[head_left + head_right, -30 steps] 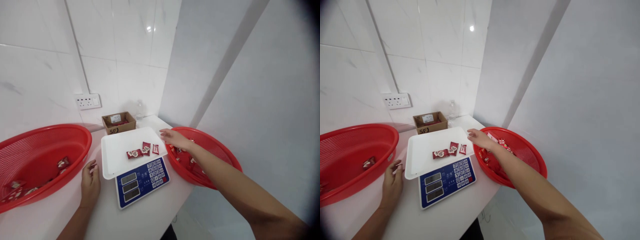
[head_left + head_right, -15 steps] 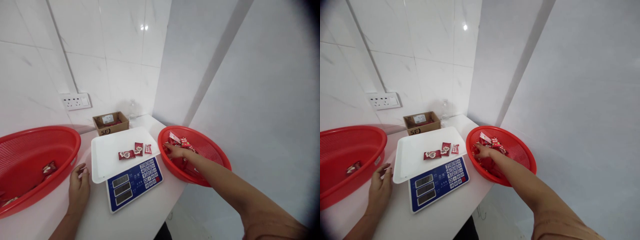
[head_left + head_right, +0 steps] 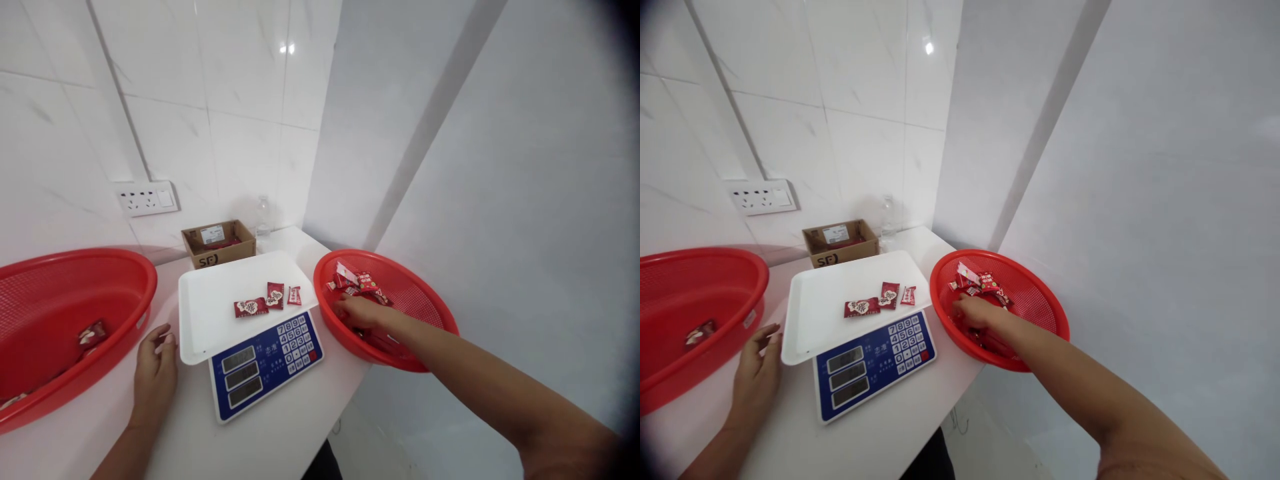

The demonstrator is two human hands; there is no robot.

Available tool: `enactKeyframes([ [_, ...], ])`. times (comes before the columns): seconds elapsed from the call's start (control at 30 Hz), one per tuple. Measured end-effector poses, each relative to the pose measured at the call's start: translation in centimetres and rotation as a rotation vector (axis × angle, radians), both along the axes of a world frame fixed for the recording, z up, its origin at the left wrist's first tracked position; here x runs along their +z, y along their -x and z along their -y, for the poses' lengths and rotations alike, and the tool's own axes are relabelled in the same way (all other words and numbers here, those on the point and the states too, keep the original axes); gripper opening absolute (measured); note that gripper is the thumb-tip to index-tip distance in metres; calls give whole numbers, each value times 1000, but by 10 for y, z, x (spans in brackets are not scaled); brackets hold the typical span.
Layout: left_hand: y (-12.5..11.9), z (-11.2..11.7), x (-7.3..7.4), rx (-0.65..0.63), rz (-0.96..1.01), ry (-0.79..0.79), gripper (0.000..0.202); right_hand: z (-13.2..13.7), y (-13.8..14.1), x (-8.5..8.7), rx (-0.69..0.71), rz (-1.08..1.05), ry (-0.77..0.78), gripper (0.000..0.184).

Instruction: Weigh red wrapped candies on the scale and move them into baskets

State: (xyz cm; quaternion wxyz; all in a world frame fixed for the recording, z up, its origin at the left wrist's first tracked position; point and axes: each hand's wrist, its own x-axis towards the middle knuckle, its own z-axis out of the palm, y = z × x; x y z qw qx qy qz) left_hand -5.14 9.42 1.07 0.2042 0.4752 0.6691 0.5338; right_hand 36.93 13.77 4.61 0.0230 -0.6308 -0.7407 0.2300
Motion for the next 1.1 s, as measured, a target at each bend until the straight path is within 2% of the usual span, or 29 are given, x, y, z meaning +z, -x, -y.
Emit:
enactKeyframes([
  [0.17, 2, -1, -3, 3, -32, -31, 45, -13, -14, 27, -45, -34, -113, 25],
  [0.33, 1, -2, -3, 1, -19, -21, 46, -9, -17, 58, -146, -120, -183, 16],
  [0.43, 1, -2, -2, 1, -3, -7, 45, -8, -3, 75, -183, -212, -232, 12],
  [0.57, 1, -1, -3, -10, -7, -19, 44, -13, 35, 92, -162, -349, -274, 11],
  [0.7, 1, -1, -4, -18, -2, -12, 42, -18, 87, 92, -57, -506, -268, 10],
  [0.83, 0, 1, -1, -23, 14, -17, 39, -22, 129, 80, 7, -494, -307, 8],
  [0.93, -1, 3, 1, -26, 16, -28, 36, -26, 140, 74, 27, -463, -355, 6],
  [1.1, -1, 1, 0, -20, 10, -33, 34, -31, 133, 74, 9, -442, -406, 11],
])
